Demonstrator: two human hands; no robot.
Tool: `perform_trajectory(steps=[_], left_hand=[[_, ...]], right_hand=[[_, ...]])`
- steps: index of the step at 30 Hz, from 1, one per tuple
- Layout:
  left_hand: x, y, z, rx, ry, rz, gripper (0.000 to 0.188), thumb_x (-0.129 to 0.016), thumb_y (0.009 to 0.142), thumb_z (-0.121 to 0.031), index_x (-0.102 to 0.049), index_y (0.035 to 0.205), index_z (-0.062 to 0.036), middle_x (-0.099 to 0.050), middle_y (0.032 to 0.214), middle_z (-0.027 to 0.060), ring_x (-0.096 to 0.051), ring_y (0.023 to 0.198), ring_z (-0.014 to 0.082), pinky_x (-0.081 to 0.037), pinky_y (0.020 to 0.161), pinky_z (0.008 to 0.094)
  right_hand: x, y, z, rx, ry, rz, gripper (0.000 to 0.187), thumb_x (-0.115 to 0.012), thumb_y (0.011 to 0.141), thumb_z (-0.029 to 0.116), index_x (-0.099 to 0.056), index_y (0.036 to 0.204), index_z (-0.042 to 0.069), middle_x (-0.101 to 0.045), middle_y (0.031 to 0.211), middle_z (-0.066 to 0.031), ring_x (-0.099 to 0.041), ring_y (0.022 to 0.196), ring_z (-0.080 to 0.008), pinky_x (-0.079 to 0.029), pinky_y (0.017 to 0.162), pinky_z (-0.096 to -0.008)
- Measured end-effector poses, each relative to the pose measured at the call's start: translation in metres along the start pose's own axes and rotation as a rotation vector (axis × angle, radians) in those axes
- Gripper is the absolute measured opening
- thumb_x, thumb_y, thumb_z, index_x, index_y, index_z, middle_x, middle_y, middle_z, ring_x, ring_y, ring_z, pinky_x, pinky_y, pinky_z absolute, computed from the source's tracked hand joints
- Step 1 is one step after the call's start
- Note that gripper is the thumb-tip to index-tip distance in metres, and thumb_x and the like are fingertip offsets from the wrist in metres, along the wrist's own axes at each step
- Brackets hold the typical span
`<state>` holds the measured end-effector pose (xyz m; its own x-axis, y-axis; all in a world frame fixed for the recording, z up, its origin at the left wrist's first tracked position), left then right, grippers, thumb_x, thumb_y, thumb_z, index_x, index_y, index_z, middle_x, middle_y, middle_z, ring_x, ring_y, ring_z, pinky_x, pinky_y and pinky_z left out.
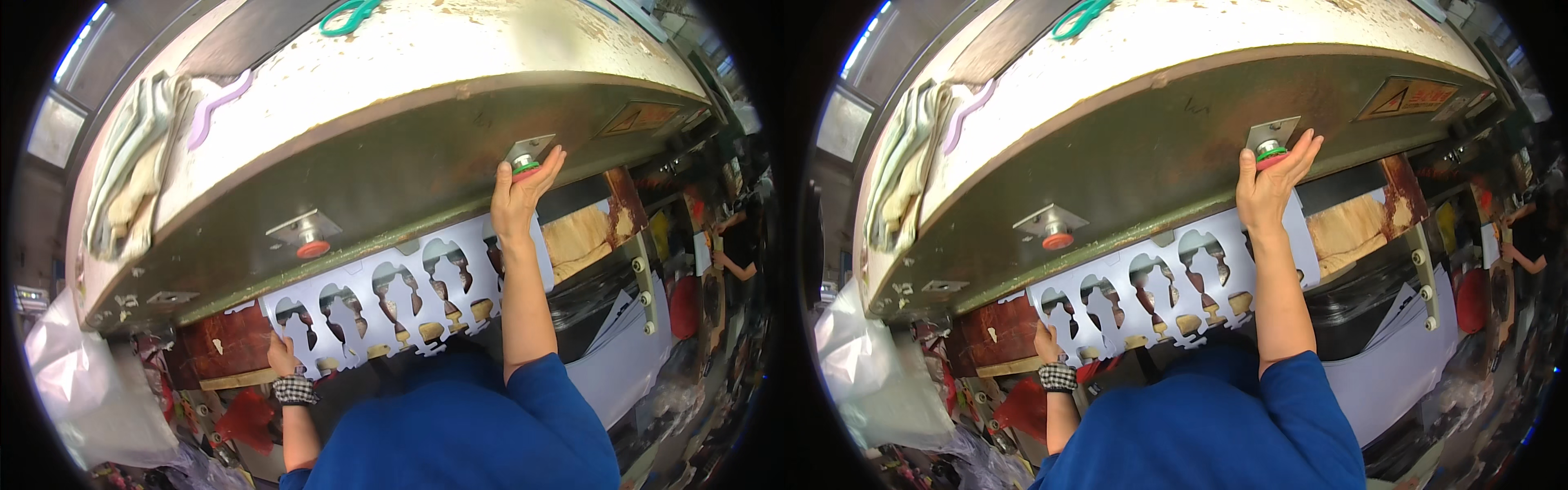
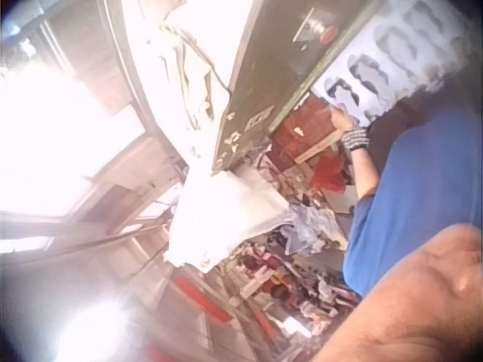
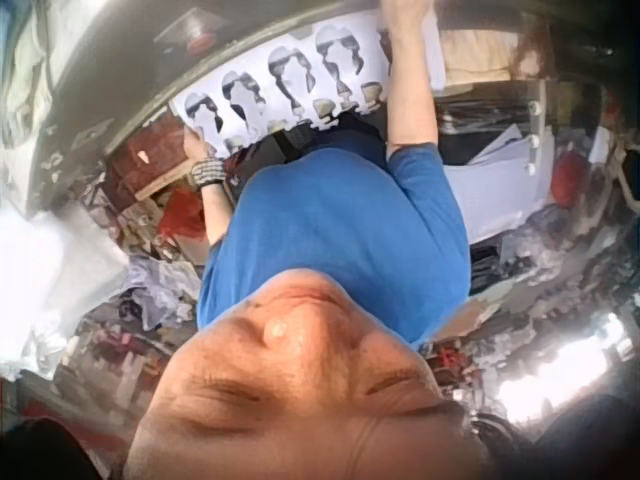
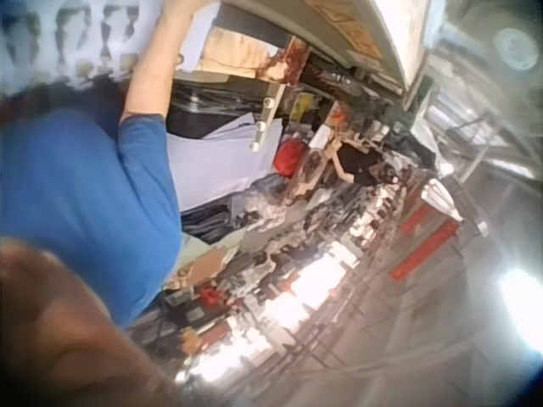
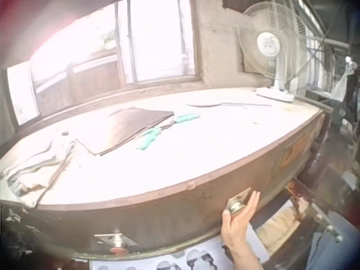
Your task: The person places sheets of white paper into a die-cutting machine, presses a button to activate the press, and removes the cut paper shapes. The person repeats this cycle multiple times, stacking the cut pieces and feeding new sheets into the machine.
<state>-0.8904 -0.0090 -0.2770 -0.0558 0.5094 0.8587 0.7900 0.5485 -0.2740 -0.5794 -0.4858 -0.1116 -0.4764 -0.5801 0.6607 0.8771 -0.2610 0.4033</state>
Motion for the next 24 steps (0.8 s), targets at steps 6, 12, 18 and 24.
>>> perform_trajectory(steps=[6,12,18,24], left_hand=[[0.01,-0.002,0.015,-0.072,-0.22,-0.025,0.021,-0.054,0.084,-0.007,-0.056,0.103,0.0007,-0.064,0.084,0.0197,-0.06,0.069,0.0255,-0.047,0.064,0.0385],[-0.007,0.01,-0.002,-0.043,-0.231,0.057,0.02,-0.049,0.09,-0.005,-0.056,0.108,0.0023,-0.064,0.096,0.0118,-0.06,0.084,0.0193,-0.049,0.077,0.0315],[-0.009,-0.036,-0.045,-0.141,0.006,-0.076,0.019,-0.048,0.091,-0.005,-0.056,0.107,0.0026,-0.064,0.094,0.0113,-0.059,0.082,0.0195,-0.049,0.075,0.0316],[-0.003,-0.064,-0.056,-0.185,0.018,-0.134,0.018,-0.048,0.091,-0.005,-0.056,0.106,0.0028,-0.063,0.093,0.0108,-0.058,0.08,0.0196,-0.048,0.074,0.0316]], right_hand=[[0.03,-0.018,-0.025,0.139,-0.112,0.092,0.093,-0.07,0.077,0.036,-0.019,0.143,-0.004,-0.012,0.145,-0.0326,-0.017,0.134,-0.0464,-0.019,0.11,-0.0486],[0.082,-0.097,-0.142,-0.601,-0.298,0.269,0.04,-0.063,0.08,0.043,-0.069,0.1,0.008,-0.065,0.08,-0.023,-0.065,0.077,-0.0367,-0.052,0.072,-0.044],[0.109,-0.117,-0.145,-0.439,-0.158,0.134,0.031,-0.062,0.084,0.033,-0.063,0.092,0.003,-0.062,0.071,-0.022,-0.062,0.071,-0.0399,-0.049,0.063,-0.0459],[0.156,-0.149,-0.154,-0.427,-0.003,0.068,0.026,-0.063,0.084,0.027,-0.063,0.094,0.003,-0.064,0.078,-0.0209,-0.063,0.077,-0.039,-0.049,0.067,-0.0454]])
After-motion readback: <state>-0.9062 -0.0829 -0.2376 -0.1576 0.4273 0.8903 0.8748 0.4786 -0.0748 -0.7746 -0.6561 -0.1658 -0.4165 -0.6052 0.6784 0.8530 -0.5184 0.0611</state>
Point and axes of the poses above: each hand's wrist, its own y-axis towards the middle knuckle, its own x-axis out of the back of the hand, z = x × y, the point moved 9 cm from there along y, towards the middle knuckle
